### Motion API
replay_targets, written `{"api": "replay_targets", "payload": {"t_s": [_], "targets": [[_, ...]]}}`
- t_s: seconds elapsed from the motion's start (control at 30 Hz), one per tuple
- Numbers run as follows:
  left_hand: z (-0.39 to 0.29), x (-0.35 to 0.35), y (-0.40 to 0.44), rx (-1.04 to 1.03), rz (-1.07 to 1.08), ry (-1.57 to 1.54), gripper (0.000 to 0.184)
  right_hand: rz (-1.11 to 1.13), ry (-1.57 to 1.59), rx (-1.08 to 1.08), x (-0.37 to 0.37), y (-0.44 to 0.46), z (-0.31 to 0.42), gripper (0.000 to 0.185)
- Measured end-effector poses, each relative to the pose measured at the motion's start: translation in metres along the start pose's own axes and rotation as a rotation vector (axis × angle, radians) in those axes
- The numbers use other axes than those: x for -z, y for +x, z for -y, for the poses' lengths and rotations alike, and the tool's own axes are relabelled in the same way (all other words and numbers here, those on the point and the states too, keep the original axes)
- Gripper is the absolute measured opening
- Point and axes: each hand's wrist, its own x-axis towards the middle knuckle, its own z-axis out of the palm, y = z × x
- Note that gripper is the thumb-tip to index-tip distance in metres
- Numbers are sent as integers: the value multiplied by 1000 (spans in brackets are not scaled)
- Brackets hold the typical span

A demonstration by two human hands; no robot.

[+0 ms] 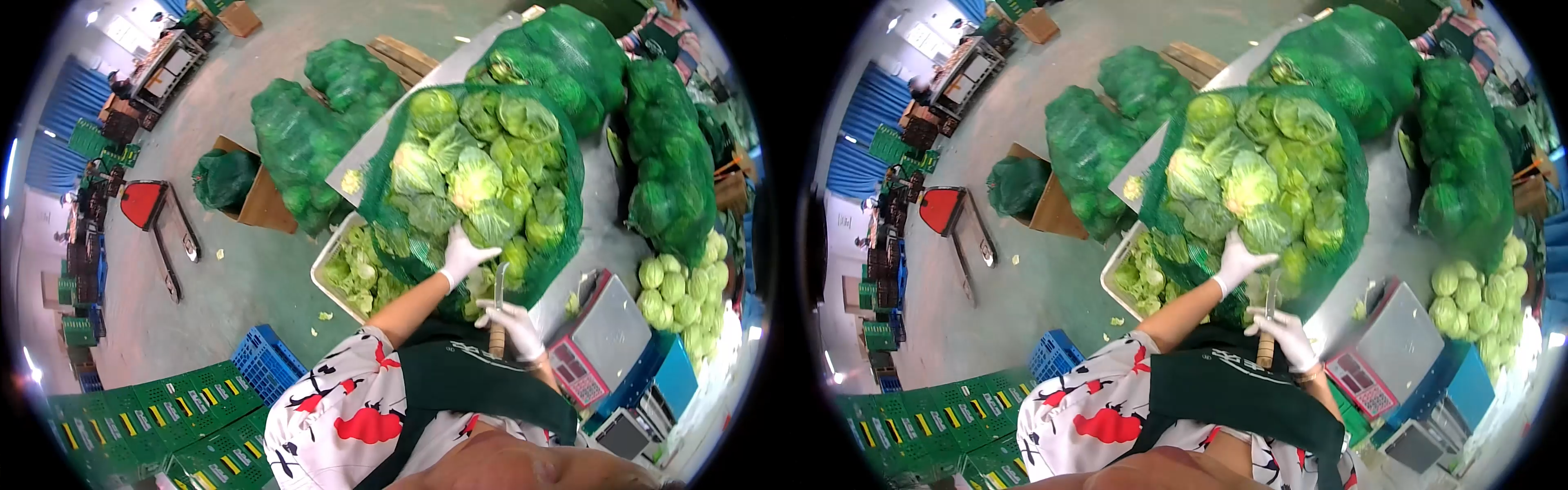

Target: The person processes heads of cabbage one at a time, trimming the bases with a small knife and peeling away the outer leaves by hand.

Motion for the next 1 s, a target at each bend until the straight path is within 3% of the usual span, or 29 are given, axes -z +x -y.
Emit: {"api": "replay_targets", "payload": {"t_s": [0.13, 0.27, 0.33, 0.43, 0.53, 0.57, 0.67, 0.7, 0.8, 0.83, 0.9, 0.97, 1.0], "targets": [[1, 7, 5, 16, 88, 54, 131, 83, 48, -77, -9, -11, 2, 54], [12, 10, -4, 11, 51, 62, 124, -146, 188, 57, -8, -3, 15, 50], [17, 19, -18, 70, 54, -196, 108, -285, 189, 160, 1, 5, 20, 50], [7, 51, -51, 382, 273, -954, 63, -424, 51, 239, 18, 21, 14, 50], [-2, 78, -75, 612, 431, -1233, 59, -429, -46, 112, 19, 52, -14, 46], [6, 76, -81, 635, 500, -1252, 63, -381, -125, -27, 11, 54, -12, 40], [18, 80, -92, 692, 420, -822, 73, -299, 97, -76, 18, 86, -40, 35], [45, 73, -91, 683, 358, -578, 92, -299, 19, -54, 19, 95, -47, 35], [51, 80, -101, 109, 153, -48, 109, -297, -136, 18, 18, 116, -74, 35], [43, 77, -105, -32, 116, 190, 123, -295, -140, 50, 13, 120, -73, 36], [29, 91, -103, 25, 234, 180, 124, -288, -161, 72, 13, 121, -71, 40], [23, 100, -89, 66, 323, 197, 125, -334, -187, 13, 8, 112, -55, 33], [15, 105, -82, 53, 318, 176, 120, -361, -244, 20, 13, 111, -59, 41]]}}
